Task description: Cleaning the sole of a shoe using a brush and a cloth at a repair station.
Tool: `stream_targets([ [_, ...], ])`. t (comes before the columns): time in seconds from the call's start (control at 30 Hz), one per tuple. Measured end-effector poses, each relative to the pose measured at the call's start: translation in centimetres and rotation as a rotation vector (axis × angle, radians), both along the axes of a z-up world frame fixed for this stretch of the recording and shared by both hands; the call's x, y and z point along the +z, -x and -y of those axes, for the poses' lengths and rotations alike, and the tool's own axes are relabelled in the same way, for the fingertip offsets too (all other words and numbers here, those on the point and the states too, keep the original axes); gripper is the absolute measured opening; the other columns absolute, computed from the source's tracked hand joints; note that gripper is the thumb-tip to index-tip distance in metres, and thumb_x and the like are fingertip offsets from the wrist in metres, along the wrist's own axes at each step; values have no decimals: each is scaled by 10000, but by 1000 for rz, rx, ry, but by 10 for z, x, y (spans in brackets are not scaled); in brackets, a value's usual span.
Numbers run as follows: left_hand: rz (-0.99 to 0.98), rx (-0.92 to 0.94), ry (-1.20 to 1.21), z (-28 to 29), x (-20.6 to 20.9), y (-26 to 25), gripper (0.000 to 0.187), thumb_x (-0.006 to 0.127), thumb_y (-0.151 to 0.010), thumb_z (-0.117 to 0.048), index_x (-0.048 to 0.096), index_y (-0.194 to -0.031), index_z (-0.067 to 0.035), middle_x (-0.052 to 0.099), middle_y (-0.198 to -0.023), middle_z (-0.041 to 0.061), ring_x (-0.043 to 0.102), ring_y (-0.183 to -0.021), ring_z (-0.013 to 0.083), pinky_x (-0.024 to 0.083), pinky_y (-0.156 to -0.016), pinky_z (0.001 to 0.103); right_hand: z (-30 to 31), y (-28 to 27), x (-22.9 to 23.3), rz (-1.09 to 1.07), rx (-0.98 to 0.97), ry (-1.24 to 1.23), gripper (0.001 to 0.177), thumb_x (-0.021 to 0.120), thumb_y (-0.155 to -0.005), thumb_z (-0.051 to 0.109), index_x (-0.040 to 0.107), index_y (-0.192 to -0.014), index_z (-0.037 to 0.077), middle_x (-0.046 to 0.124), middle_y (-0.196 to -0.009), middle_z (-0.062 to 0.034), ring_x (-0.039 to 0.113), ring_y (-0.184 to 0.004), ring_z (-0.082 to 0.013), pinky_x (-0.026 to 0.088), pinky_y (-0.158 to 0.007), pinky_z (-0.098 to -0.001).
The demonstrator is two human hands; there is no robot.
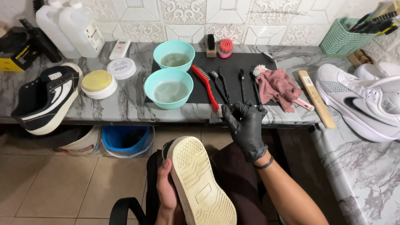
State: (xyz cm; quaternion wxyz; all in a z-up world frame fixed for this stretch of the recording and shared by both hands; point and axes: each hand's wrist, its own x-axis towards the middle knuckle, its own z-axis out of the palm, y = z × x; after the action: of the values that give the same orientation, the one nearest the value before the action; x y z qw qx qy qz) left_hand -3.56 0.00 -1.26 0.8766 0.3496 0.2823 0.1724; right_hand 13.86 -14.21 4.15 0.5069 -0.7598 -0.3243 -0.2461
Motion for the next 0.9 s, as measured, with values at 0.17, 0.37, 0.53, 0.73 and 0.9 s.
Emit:
stream_targets([
  [0.17,50,26,17,6,11,-2,593,519,-853,-320,676,-1242,100,726,-1229,273,673,-1171,388,515,-968,466,0,49,54,-52,292,-89,198,564,-1044,167,648,-888,78,685,-829,-19,662,-779,-171,509,-754,-309],
  [0.37,-92,30,66,4,33,-1,647,482,-872,-384,671,-1264,95,713,-1220,285,664,-1129,403,503,-908,452,7,16,8,92,218,177,43,791,-896,143,771,-915,110,770,-874,-15,655,-797,-174,429,-827,-343],
  [0.53,33,56,-10,8,22,-5,554,546,-845,-290,692,-1213,97,741,-1181,277,694,-1122,392,529,-941,467,4,37,24,-37,348,17,63,717,-948,151,778,-933,158,727,-864,38,589,-804,-126,462,-810,-297],
  [0.73,-5,80,41,-9,22,0,643,483,-868,-365,660,-1273,102,705,-1245,288,653,-1177,414,494,-956,474,-11,-49,-16,161,-25,451,126,721,-954,306,723,-957,180,726,-869,-63,620,-876,-315,429,-769,-443],
  [0.9,105,8,-60,-19,-5,-4,631,504,-873,-381,700,-1203,120,738,-1185,281,679,-1119,388,515,-917,455,-58,-70,7,292,-116,545,298,543,-926,271,538,-1212,184,675,-1119,-9,558,-998,-364,319,-777,-526],
])
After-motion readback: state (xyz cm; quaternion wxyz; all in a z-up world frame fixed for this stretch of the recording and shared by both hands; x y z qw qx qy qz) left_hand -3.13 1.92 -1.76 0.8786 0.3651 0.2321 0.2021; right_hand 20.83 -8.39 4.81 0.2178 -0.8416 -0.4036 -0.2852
